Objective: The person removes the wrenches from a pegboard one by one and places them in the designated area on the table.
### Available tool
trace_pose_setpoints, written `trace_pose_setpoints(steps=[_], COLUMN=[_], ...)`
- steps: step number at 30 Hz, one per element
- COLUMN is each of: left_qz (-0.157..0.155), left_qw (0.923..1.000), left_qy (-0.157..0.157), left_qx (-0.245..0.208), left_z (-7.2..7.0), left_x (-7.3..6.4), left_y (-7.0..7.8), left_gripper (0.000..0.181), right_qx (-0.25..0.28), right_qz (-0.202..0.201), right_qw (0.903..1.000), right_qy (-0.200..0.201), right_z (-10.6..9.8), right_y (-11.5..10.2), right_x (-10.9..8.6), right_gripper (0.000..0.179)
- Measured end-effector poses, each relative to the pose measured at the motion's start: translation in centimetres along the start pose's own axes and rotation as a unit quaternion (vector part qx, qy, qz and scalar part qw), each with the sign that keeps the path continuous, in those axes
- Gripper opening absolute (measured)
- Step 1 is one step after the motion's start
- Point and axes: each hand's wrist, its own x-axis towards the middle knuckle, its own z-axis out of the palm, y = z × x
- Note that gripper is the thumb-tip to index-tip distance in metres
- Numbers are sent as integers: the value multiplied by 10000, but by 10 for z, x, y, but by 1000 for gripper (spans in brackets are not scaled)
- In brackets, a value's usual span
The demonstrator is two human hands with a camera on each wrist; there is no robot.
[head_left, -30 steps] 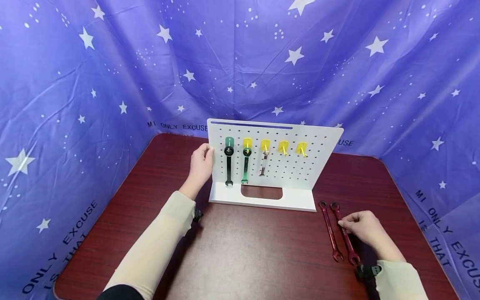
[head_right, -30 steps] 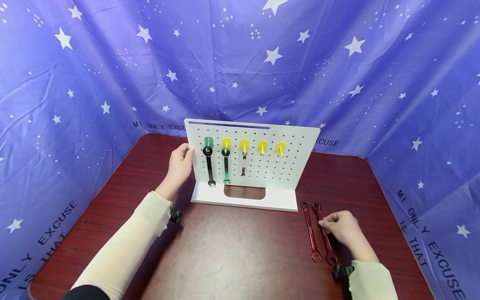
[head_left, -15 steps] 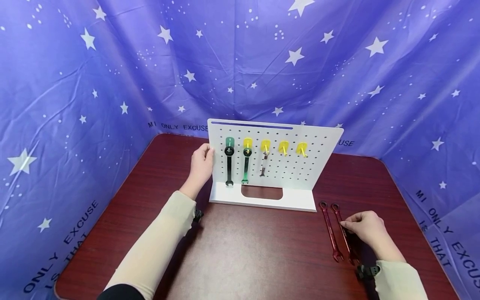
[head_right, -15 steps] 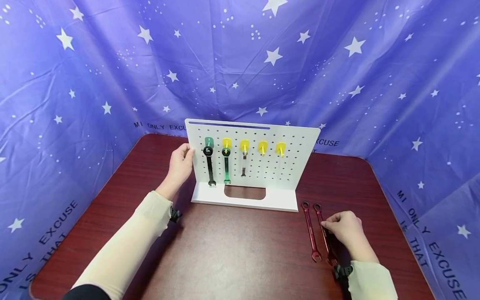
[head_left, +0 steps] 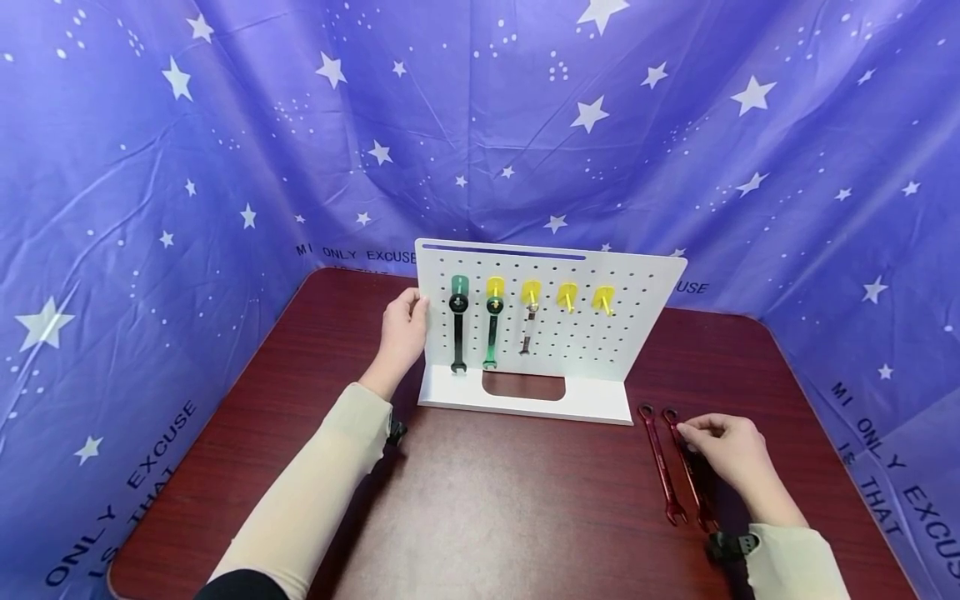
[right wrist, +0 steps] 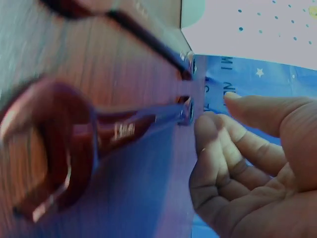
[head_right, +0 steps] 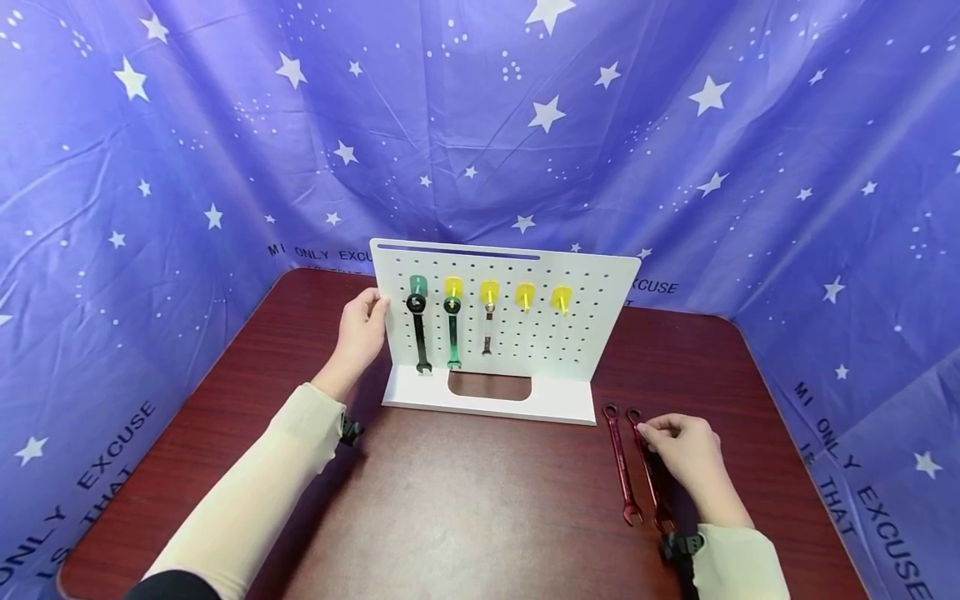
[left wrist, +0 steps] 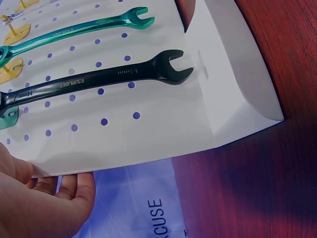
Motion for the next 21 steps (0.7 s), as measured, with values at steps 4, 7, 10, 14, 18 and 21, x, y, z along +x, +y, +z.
trace_pose_setpoints(steps=[4,7,10,14,18,21], left_qz=[65,123,107,88,85,73], left_qw=[10000,9999,9999,9999,9999,9999], left_qy=[11,34,67,90,86,68], left_qx=[-15,9,33,13,54,129], left_z=[0,0,-1,0,0,-1], left_x=[-1,0,0,0,-1,-1], left_y=[0,-1,0,1,2,1], left_gripper=[16,16,16,16,15,15], right_qx=[269,338,423,683,931,1014], right_qz=[-246,-405,-519,-593,-598,-683], right_qw=[9992,9982,9974,9959,9938,9923], right_qy=[176,276,254,92,-74,-182], right_z=[5,7,7,7,8,11], right_y=[-8,-15,-22,-31,-42,-49], right_x=[3,5,9,13,15,16], right_gripper=[22,20,20,21,22,21])
